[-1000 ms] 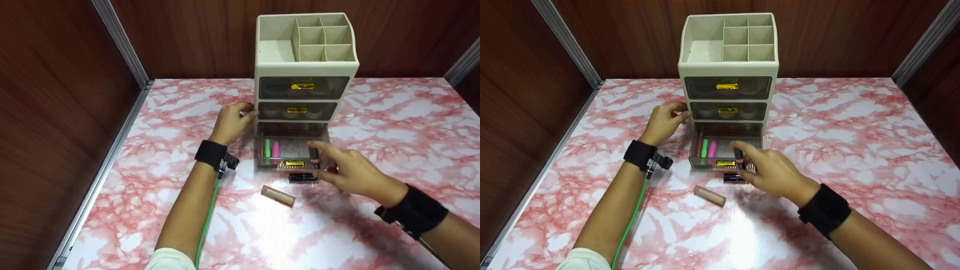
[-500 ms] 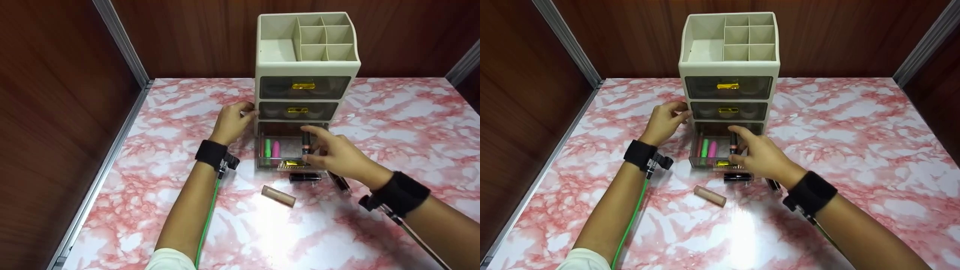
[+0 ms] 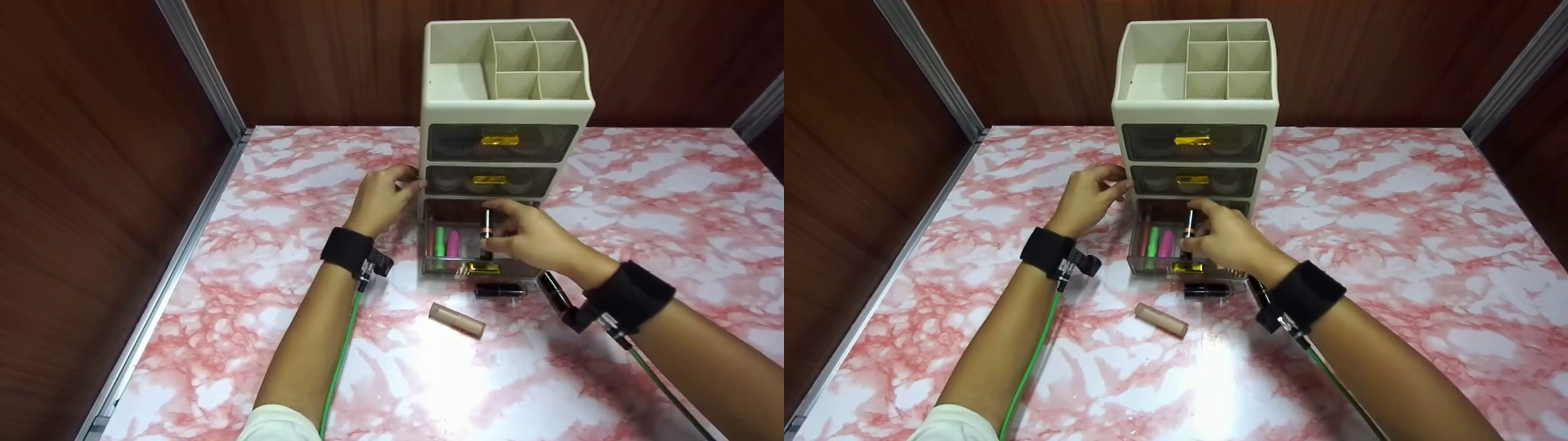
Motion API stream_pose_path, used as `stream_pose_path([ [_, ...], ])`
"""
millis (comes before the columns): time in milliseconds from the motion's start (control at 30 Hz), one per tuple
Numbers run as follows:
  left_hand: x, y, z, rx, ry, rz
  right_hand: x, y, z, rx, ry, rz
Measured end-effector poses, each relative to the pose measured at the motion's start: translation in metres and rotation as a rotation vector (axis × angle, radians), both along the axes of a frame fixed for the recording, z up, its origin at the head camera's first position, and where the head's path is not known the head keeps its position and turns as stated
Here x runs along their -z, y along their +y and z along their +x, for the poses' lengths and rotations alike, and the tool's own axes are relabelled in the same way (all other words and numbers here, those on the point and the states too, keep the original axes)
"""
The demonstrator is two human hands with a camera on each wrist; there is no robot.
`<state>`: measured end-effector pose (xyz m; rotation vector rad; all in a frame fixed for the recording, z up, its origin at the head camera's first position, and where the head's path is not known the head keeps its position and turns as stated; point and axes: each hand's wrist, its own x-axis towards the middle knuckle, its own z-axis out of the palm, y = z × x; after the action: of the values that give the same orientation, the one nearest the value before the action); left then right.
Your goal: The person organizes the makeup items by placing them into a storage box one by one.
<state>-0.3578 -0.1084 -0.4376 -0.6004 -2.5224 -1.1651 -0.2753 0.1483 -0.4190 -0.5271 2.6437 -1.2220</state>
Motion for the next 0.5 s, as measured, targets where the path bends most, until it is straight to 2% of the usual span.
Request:
stream_pose_path([
  [233,0.000,0.000,0.000,-0.001,0.008,-0.004,0.005,-0.007,-0.012,0.044,-0.106,-0.066],
  [333,0.000,0.000,0.000,-0.010,0.013,-0.022,0.008,-0.008,-0.017,0.052,-0.103,-0.020],
  [500,0.001,-0.001,0.001,-0.014,0.022,-0.024,0.013,-0.014,-0.023,0.021,-0.050,0.129],
])
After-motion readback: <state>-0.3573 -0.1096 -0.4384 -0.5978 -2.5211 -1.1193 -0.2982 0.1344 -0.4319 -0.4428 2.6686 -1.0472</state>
